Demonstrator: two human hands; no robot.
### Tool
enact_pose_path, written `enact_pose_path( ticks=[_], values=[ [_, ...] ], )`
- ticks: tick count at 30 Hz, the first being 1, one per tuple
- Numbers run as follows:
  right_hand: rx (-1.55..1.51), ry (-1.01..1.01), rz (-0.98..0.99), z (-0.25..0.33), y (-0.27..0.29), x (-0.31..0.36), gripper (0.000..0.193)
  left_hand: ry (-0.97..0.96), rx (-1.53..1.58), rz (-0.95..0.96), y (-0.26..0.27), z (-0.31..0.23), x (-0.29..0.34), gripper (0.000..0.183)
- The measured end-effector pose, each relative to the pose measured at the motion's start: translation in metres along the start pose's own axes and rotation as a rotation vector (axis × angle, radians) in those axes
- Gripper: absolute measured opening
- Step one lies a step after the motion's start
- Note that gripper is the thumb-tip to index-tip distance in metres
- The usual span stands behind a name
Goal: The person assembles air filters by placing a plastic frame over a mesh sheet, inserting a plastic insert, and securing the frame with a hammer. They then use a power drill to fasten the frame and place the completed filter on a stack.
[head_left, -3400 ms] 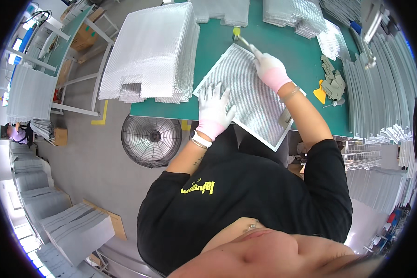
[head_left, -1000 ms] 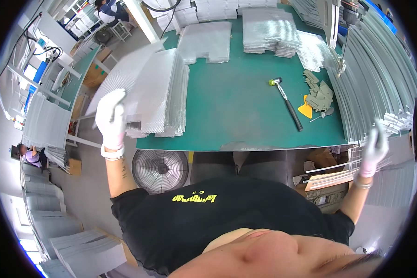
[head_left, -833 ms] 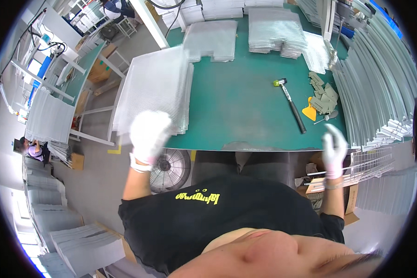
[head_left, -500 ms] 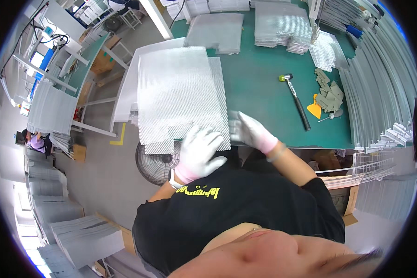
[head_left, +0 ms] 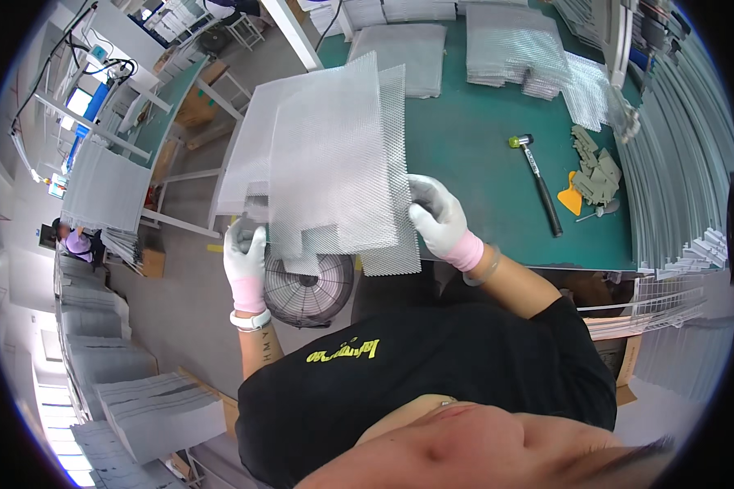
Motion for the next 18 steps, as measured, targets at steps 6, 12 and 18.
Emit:
enact_pose_path(
  ticks=[6,12,18],
  values=[
    [-0.145,-0.134,-0.125,-0.009,0.007,0.006,0.060,0.184,-0.262,0.256,-0.009,0.011,-0.002,0.041],
    [-0.045,-0.217,-0.088,0.002,0.014,0.016,0.071,0.034,-0.027,0.097,-0.008,-0.013,0.009,0.043],
    [-0.010,-0.036,-0.215,0.014,0.027,0.018,0.064,-0.102,0.513,0.074,0.019,-0.053,-0.003,0.037]
  ],
)
Point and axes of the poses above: each hand's wrist, its own x-axis away from the middle knuckle, its own y-axis out of the back of the hand, z = x × y, the point moved 1 cm from there along -x, towards the middle knuckle, and after that the axes turned 4 degrees about z, right-handed, at the moved point
